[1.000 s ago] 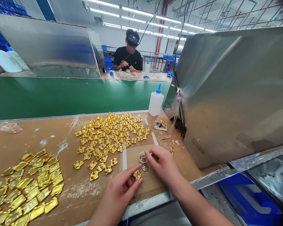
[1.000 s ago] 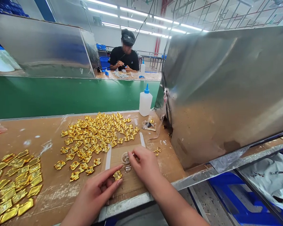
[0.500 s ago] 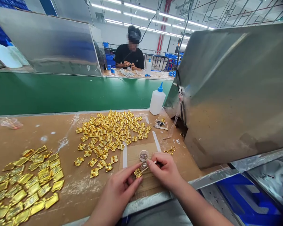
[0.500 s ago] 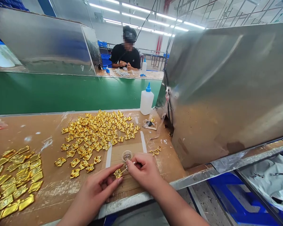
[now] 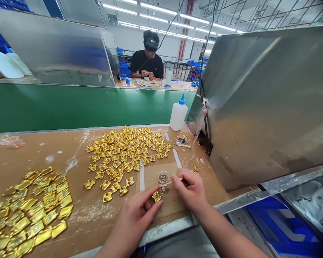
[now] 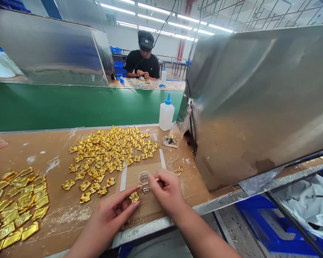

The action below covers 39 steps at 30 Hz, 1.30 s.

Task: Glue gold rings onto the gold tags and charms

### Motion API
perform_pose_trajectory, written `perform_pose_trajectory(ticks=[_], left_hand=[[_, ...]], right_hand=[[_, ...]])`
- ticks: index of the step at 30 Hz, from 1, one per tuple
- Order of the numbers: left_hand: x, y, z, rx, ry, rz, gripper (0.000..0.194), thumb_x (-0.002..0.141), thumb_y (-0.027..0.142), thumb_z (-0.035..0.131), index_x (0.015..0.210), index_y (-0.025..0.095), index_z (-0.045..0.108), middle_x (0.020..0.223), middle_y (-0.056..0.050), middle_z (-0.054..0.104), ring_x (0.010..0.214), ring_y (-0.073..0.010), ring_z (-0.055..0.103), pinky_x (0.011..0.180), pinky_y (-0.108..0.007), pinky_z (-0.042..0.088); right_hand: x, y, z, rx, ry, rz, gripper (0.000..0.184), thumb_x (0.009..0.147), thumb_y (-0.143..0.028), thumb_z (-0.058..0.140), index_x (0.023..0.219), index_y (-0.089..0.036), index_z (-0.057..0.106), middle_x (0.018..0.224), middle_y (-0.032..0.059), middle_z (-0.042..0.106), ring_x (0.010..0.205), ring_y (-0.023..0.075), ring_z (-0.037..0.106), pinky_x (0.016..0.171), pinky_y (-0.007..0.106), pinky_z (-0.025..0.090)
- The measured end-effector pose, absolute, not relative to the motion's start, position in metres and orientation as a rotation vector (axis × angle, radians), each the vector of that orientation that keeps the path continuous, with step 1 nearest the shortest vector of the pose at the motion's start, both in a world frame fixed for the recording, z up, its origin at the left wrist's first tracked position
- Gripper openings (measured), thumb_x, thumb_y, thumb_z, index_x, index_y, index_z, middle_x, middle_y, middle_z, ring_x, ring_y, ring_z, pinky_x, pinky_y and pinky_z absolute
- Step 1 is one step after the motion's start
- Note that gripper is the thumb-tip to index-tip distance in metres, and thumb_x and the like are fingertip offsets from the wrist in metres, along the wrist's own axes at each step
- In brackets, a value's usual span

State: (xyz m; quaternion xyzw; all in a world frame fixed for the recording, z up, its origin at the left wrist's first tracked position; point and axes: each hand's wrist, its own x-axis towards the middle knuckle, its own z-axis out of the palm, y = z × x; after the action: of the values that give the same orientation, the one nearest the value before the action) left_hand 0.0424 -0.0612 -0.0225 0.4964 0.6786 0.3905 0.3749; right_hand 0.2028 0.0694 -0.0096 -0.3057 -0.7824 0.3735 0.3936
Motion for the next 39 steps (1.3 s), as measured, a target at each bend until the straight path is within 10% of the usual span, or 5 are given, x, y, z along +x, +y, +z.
perform_pose_trajectory(ticks=[10, 28, 39], left_hand=[[0.045, -0.065, -0.027, 0.979, 1.662, 1.195, 0.050, 0.084, 0.054, 0.073, 0.122, 0.021, 0.075, 0.060, 0.007, 0.055, 0.051, -0.0148, 0.055, 0.049, -0.024, 0.045], [0.047, -0.065, -0.018, 0.901, 1.590, 1.272, 0.056, 0.077, 0.059, 0.080, 0.117, 0.020, 0.079, 0.058, 0.006, 0.057, 0.049, -0.0123, 0.051, 0.048, -0.023, 0.042], [0.038, -0.071, -0.003, 0.880, 1.378, 1.097, 0.073, 0.079, 0.069, 0.077, 0.135, 0.021, 0.071, 0.060, 0.001, 0.070, 0.049, -0.0147, 0.061, 0.048, -0.023, 0.050]], right_hand=[[0.214, 0.081, 0.009, -1.091, -2.387, 0.453, 0.032, 0.104, -0.048, 0.055, 0.089, -0.021, 0.064, 0.085, 0.0030, 0.070, 0.078, 0.0190, 0.062, 0.067, 0.030, 0.035], [0.268, 0.104, 0.002, -1.239, -2.490, 0.471, 0.005, 0.099, -0.026, 0.066, 0.101, -0.023, 0.069, 0.103, 0.0031, 0.067, 0.085, 0.0201, 0.066, 0.072, 0.030, 0.044], [0.247, 0.056, 0.024, -0.434, -0.620, 2.356, 0.038, 0.082, -0.036, 0.090, 0.091, -0.016, 0.059, 0.079, -0.0069, 0.048, 0.052, 0.0010, 0.025, 0.044, 0.012, 0.017]])
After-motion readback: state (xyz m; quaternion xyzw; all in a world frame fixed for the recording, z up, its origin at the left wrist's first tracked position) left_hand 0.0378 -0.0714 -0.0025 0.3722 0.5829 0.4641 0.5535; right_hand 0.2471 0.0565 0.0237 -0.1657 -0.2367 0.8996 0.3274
